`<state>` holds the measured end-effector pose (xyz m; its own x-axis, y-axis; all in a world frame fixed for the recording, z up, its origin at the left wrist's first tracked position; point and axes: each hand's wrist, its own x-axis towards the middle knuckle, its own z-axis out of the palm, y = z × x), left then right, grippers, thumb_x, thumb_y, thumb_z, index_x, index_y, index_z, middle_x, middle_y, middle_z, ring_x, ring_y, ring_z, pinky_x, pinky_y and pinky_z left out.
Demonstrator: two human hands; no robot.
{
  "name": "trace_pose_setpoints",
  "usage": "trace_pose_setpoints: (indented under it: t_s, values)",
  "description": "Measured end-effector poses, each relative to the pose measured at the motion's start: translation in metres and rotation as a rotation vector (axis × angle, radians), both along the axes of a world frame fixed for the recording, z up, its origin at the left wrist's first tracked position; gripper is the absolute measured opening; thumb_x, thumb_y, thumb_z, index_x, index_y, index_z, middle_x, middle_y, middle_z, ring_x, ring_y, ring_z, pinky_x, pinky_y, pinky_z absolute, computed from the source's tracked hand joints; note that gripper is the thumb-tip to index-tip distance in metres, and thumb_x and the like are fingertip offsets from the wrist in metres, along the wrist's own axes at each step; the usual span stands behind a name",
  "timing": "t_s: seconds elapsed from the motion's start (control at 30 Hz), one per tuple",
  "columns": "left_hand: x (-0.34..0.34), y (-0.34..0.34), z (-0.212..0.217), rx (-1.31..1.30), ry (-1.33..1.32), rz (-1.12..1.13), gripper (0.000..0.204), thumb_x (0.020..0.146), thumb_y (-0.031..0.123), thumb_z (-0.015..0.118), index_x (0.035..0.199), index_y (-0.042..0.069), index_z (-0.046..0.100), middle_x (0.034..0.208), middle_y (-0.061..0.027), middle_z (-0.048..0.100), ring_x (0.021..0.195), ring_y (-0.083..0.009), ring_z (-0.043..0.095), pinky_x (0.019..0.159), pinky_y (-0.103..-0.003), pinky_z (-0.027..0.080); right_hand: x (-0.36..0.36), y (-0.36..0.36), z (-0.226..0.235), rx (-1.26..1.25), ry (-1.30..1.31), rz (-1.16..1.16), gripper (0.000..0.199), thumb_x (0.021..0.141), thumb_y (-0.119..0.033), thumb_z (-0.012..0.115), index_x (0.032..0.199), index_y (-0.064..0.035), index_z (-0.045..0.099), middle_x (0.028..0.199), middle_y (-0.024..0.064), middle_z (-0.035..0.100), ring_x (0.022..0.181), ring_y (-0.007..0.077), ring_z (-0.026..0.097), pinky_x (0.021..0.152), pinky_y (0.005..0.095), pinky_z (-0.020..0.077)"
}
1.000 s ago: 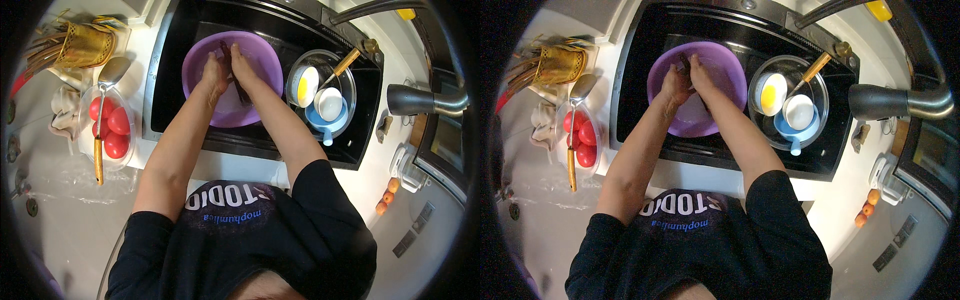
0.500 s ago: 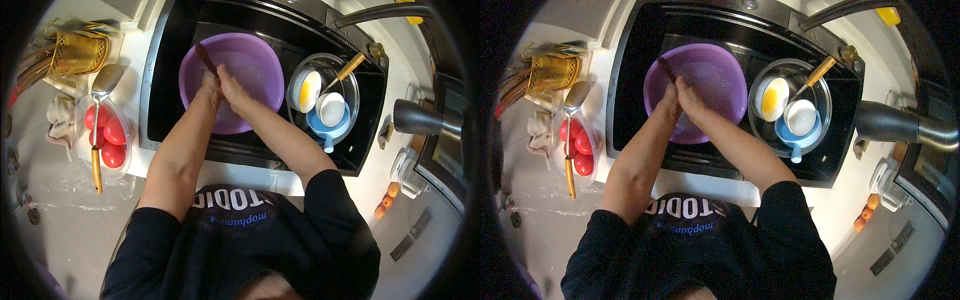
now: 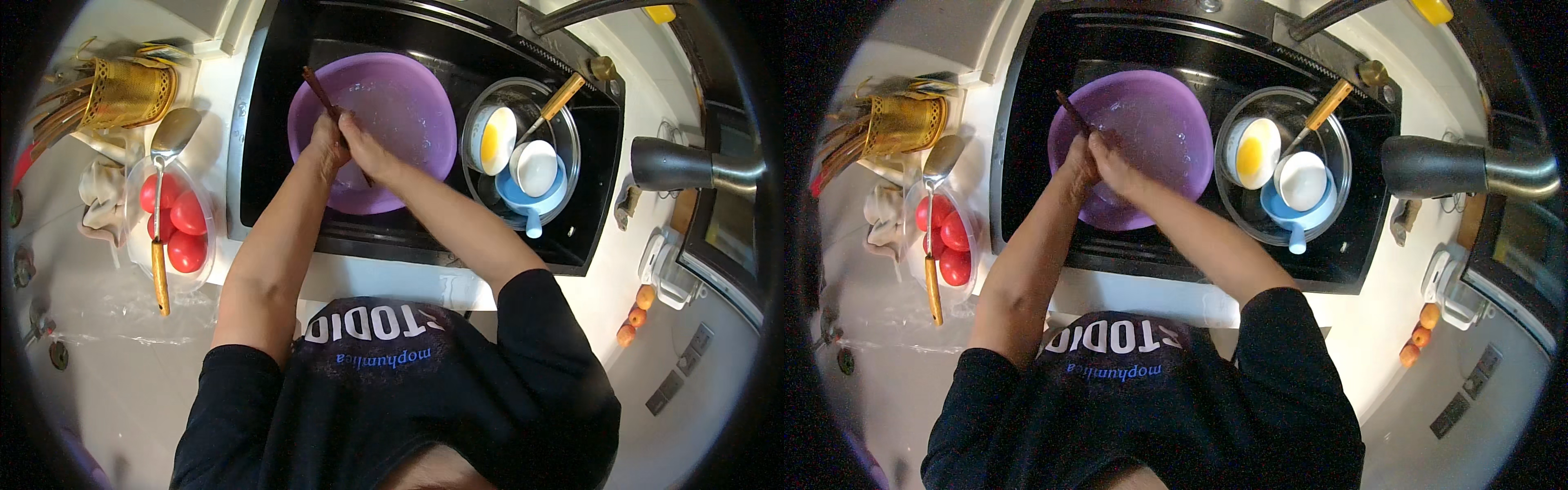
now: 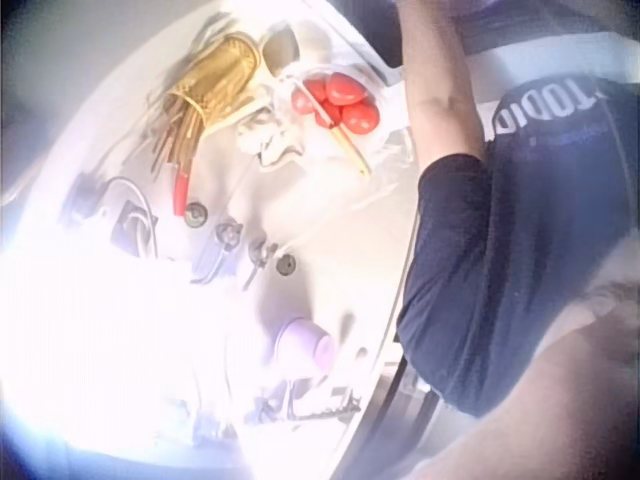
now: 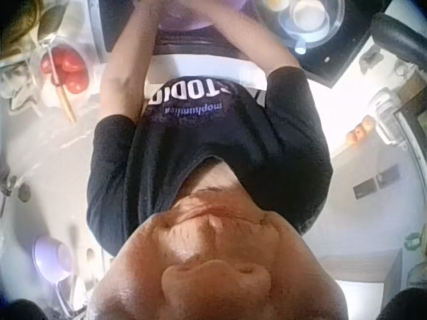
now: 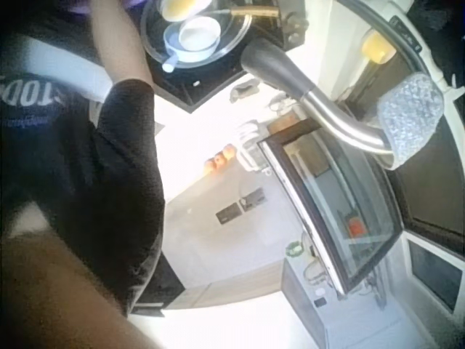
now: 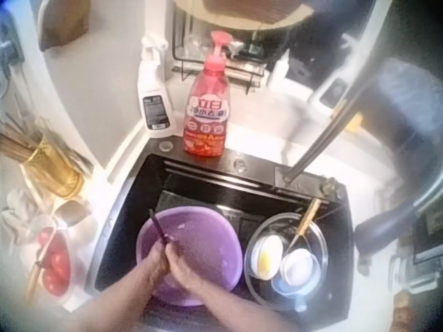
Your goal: The person scrubs a frying pan with a sponge under running water, rinses it, and places it on the stove. They then wash chopsticks and a bowl in the sink using soap and water.
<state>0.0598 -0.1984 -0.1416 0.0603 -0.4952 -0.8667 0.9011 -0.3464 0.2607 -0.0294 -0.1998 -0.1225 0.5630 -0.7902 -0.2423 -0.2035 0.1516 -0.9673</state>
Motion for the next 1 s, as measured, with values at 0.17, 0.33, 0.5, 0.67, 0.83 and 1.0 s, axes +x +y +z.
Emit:
trace_pose_setpoints:
  t_s: [0.17,0.33,0.5,0.67,0.83,1.0]
  values:
    - [-0.008,0.004,-0.029,-0.018,0.075,0.055,0.047,0.088,0.041,0.030,0.109,0.003,0.047,0.119,-0.0132,0.045,0.109,-0.0281,0.042,0.094,-0.041,0.030,-0.046,-0.065,-0.058,0.081,0.563,-0.227,0.047,0.086,-0.037,0.035,0.093,0.0019,0.060,0.093,0.0210,0.059,0.088,0.0326,0.056,0.076,0.0401,0.0401]
    - [-0.027,0.033,-0.148,0.171,0.084,-0.144,0.045,0.086,0.038,0.032,0.112,0.004,0.047,0.119,-0.0142,0.046,0.108,-0.0303,0.042,0.093,-0.042,0.031,-0.039,-0.027,-0.075,0.479,0.474,-0.413,0.040,0.085,-0.035,0.041,0.099,-0.0003,0.056,0.096,0.0164,0.056,0.089,0.0256,0.052,0.078,0.0362,0.0394]
    - [-0.029,0.021,-0.035,0.130,0.190,-0.184,0.048,0.089,0.037,0.026,0.115,0.002,0.045,0.107,-0.0167,0.051,0.100,-0.0328,0.046,0.090,-0.043,0.034,-0.010,0.006,0.023,0.791,0.063,-0.322,0.055,0.088,-0.042,0.030,0.115,0.0039,0.043,0.121,0.0203,0.043,0.111,0.0301,0.040,0.092,0.0395,0.0308]
    - [-0.053,0.006,0.012,-0.281,0.081,-0.271,0.051,0.088,0.041,0.025,0.115,0.002,0.045,0.109,-0.0163,0.050,0.101,-0.0334,0.045,0.091,-0.044,0.033,-0.020,-0.018,-0.029,0.064,0.409,-0.265,0.057,0.088,-0.046,0.021,0.105,-0.0013,0.052,0.100,0.0236,0.055,0.094,0.0400,0.050,0.081,0.0418,0.0382]
    - [-0.062,0.008,-0.004,-0.174,0.087,-0.157,0.053,0.086,0.050,0.030,0.114,0.008,0.045,0.110,-0.0152,0.048,0.096,-0.0310,0.047,0.082,-0.042,0.039,-0.019,-0.009,-0.033,0.227,0.340,-0.373,0.064,0.086,-0.053,0.019,0.113,-0.0028,0.049,0.112,0.0220,0.050,0.107,0.0345,0.043,0.092,0.0378,0.0290]
    - [-0.041,0.018,-0.008,-0.255,-0.064,-0.119,0.044,0.087,0.045,0.032,0.102,0.007,0.048,0.098,-0.0148,0.051,0.090,-0.0317,0.048,0.081,-0.052,0.036,-0.010,-0.002,-0.007,-0.042,0.276,-0.108,0.067,0.086,-0.055,0.020,0.112,0.0008,0.048,0.110,0.0266,0.049,0.109,0.0366,0.043,0.092,0.0381,0.0305]
